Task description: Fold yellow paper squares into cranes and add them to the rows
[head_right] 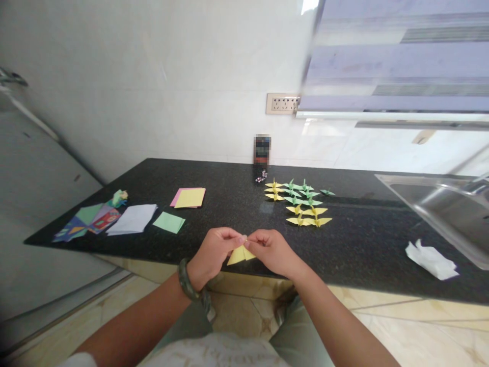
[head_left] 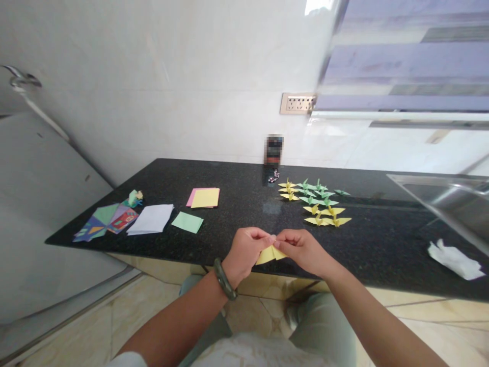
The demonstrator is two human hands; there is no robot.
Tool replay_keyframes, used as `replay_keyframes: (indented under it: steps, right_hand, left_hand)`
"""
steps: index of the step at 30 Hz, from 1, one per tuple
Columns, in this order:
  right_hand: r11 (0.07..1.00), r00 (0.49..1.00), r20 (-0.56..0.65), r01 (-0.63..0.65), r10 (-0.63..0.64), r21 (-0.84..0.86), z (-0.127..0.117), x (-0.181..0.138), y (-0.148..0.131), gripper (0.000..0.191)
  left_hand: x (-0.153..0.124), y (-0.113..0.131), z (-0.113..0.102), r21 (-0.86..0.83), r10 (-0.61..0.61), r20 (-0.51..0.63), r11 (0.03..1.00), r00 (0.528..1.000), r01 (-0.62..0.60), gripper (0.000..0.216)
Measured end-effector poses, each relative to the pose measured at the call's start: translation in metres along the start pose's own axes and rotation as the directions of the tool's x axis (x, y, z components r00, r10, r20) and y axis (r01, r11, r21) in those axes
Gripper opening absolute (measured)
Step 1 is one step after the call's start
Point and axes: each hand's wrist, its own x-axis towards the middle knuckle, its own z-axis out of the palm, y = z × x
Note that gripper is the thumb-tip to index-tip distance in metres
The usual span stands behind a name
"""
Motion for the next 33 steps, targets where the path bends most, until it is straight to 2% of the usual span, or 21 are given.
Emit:
replay_keyframes:
  steps: [5, 10, 14, 17, 20, 22, 23, 27, 29, 33]
  right_hand:
    - [0.997, 0.998, 0.04, -0.058, 0.056, 0.058, -0.003, 0.004, 0.002, 0.029]
    - [0.986, 0.991, -0.004, -0.13, 0.132, 0.108, -0.009, 0.002, 0.005, 0.024]
    - [0.967, 0.984, -0.018, -0.17, 0.176, 0.192, -0.015, 0.0, 0.004, 0.018]
    - [0.945, 0.97, -0.101, -0.19, 0.223, 0.265, -0.021, 0.001, 0.002, 0.018]
    - [0.933, 0.942, -0.222, -0.177, 0.253, 0.315, -0.022, 0.003, 0.0, 0.023]
    - [0.923, 0.926, -0.263, -0.172, 0.271, 0.344, -0.017, 0.004, -0.002, 0.03]
    - [0.918, 0.93, -0.244, -0.179, 0.275, 0.353, -0.012, 0.004, -0.002, 0.032]
    - [0.871, 0.948, -0.088, -0.242, 0.306, 0.427, 0.013, 0.005, -0.002, 0.033]
    - [0.856, 0.942, -0.121, -0.227, 0.315, 0.464, 0.022, 0.006, 0.001, 0.031]
    - [0.882, 0.93, -0.244, -0.142, 0.274, 0.448, 0.027, 0.007, 0.009, 0.029]
  left_hand:
    - [-0.001, 0.005, -0.004, -0.015, 0.019, -0.047, 1.0, 0.999, -0.02, 0.019]
    - [0.003, 0.003, -0.012, -0.039, 0.072, -0.075, 0.996, 0.995, -0.075, 0.021]
    - [0.009, -0.004, -0.016, -0.127, 0.008, -0.063, 0.992, 0.998, -0.016, 0.024]
    - [0.011, -0.006, -0.017, -0.208, -0.044, -0.074, 0.978, 0.996, 0.028, 0.027]
    - [0.011, -0.009, -0.017, -0.222, -0.044, -0.079, 0.975, 0.996, 0.025, 0.027]
    - [0.011, -0.011, -0.015, -0.219, -0.021, -0.089, 0.976, 0.996, 0.001, 0.027]
    - [0.01, -0.013, -0.013, -0.218, -0.005, -0.096, 0.976, 0.995, -0.016, 0.026]
    - [0.009, -0.016, -0.006, -0.209, 0.059, -0.097, 0.975, 0.994, -0.078, 0.025]
    - [0.009, -0.017, -0.004, -0.193, 0.091, -0.12, 0.975, 0.989, -0.113, 0.024]
    - [0.009, -0.019, -0.003, -0.147, 0.116, -0.156, 0.979, 0.981, -0.139, 0.022]
